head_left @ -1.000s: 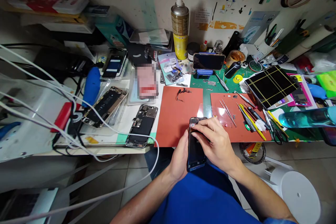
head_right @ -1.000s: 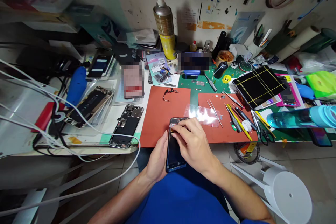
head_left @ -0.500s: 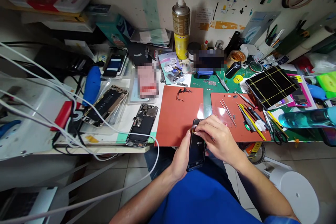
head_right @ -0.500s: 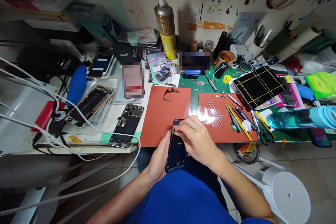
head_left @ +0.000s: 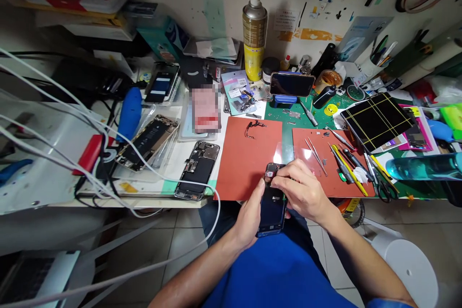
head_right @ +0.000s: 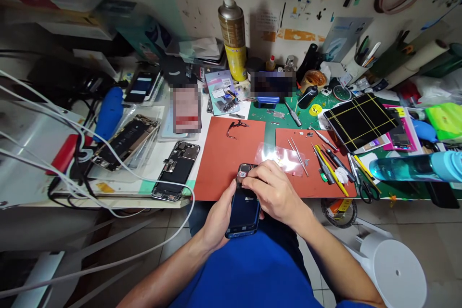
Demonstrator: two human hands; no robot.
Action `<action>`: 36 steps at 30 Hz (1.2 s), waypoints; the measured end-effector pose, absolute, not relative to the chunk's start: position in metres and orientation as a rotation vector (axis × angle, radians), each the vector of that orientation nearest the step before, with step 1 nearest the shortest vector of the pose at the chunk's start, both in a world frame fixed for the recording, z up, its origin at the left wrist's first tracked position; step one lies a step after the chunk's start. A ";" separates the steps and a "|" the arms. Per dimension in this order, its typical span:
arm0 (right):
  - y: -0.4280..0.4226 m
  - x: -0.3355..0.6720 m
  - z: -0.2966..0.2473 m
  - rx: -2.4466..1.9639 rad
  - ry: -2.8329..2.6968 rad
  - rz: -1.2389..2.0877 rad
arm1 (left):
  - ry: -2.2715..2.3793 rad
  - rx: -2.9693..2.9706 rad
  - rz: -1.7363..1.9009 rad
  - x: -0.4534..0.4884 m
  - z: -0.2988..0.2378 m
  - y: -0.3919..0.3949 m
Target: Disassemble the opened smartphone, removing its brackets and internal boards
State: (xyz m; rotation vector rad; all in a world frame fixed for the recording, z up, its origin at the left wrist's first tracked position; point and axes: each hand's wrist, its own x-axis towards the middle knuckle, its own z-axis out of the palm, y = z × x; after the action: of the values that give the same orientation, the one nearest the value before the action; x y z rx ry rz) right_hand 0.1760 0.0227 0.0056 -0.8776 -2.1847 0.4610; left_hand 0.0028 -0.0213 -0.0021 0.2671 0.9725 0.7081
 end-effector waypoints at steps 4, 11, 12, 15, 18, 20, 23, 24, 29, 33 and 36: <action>0.022 0.178 0.006 -0.840 -2.165 0.430 | 0.959 0.316 0.659 0.001 0.002 -0.020; 0.017 0.186 0.005 -0.823 -2.124 0.411 | 0.958 0.339 0.618 0.000 0.003 -0.020; 0.016 0.187 0.005 -0.828 -2.115 0.408 | 0.952 0.346 0.611 0.000 0.003 -0.020; 0.014 0.189 0.005 -0.848 -2.095 0.385 | 0.961 0.362 0.619 0.001 0.002 -0.022; 0.012 0.191 0.005 -0.863 -2.088 0.351 | 0.986 0.395 0.649 0.002 0.002 -0.023; 0.011 0.191 0.006 -0.866 -2.083 0.340 | 0.979 0.415 0.658 0.003 0.002 -0.024; 0.010 0.192 0.006 -0.860 -2.075 0.340 | 0.982 0.405 0.688 0.005 0.004 -0.023; 0.009 0.192 0.007 -0.860 -2.074 0.341 | 0.985 0.397 0.707 0.005 0.004 -0.022; 0.005 0.188 0.011 -0.918 -2.082 0.310 | 1.075 0.475 0.817 0.004 0.000 -0.022; -0.005 0.173 0.015 -1.040 -2.023 0.193 | 1.155 0.595 0.926 0.006 -0.009 -0.027; -0.014 0.160 0.016 -1.136 -1.964 0.108 | 1.179 0.576 0.959 0.009 -0.014 -0.030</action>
State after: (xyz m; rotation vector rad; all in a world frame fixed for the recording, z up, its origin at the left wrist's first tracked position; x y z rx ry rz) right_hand 0.1600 -0.0137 0.0162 -1.1359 -1.9642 0.1084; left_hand 0.0086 -0.0297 -0.0140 0.5761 1.1789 0.9592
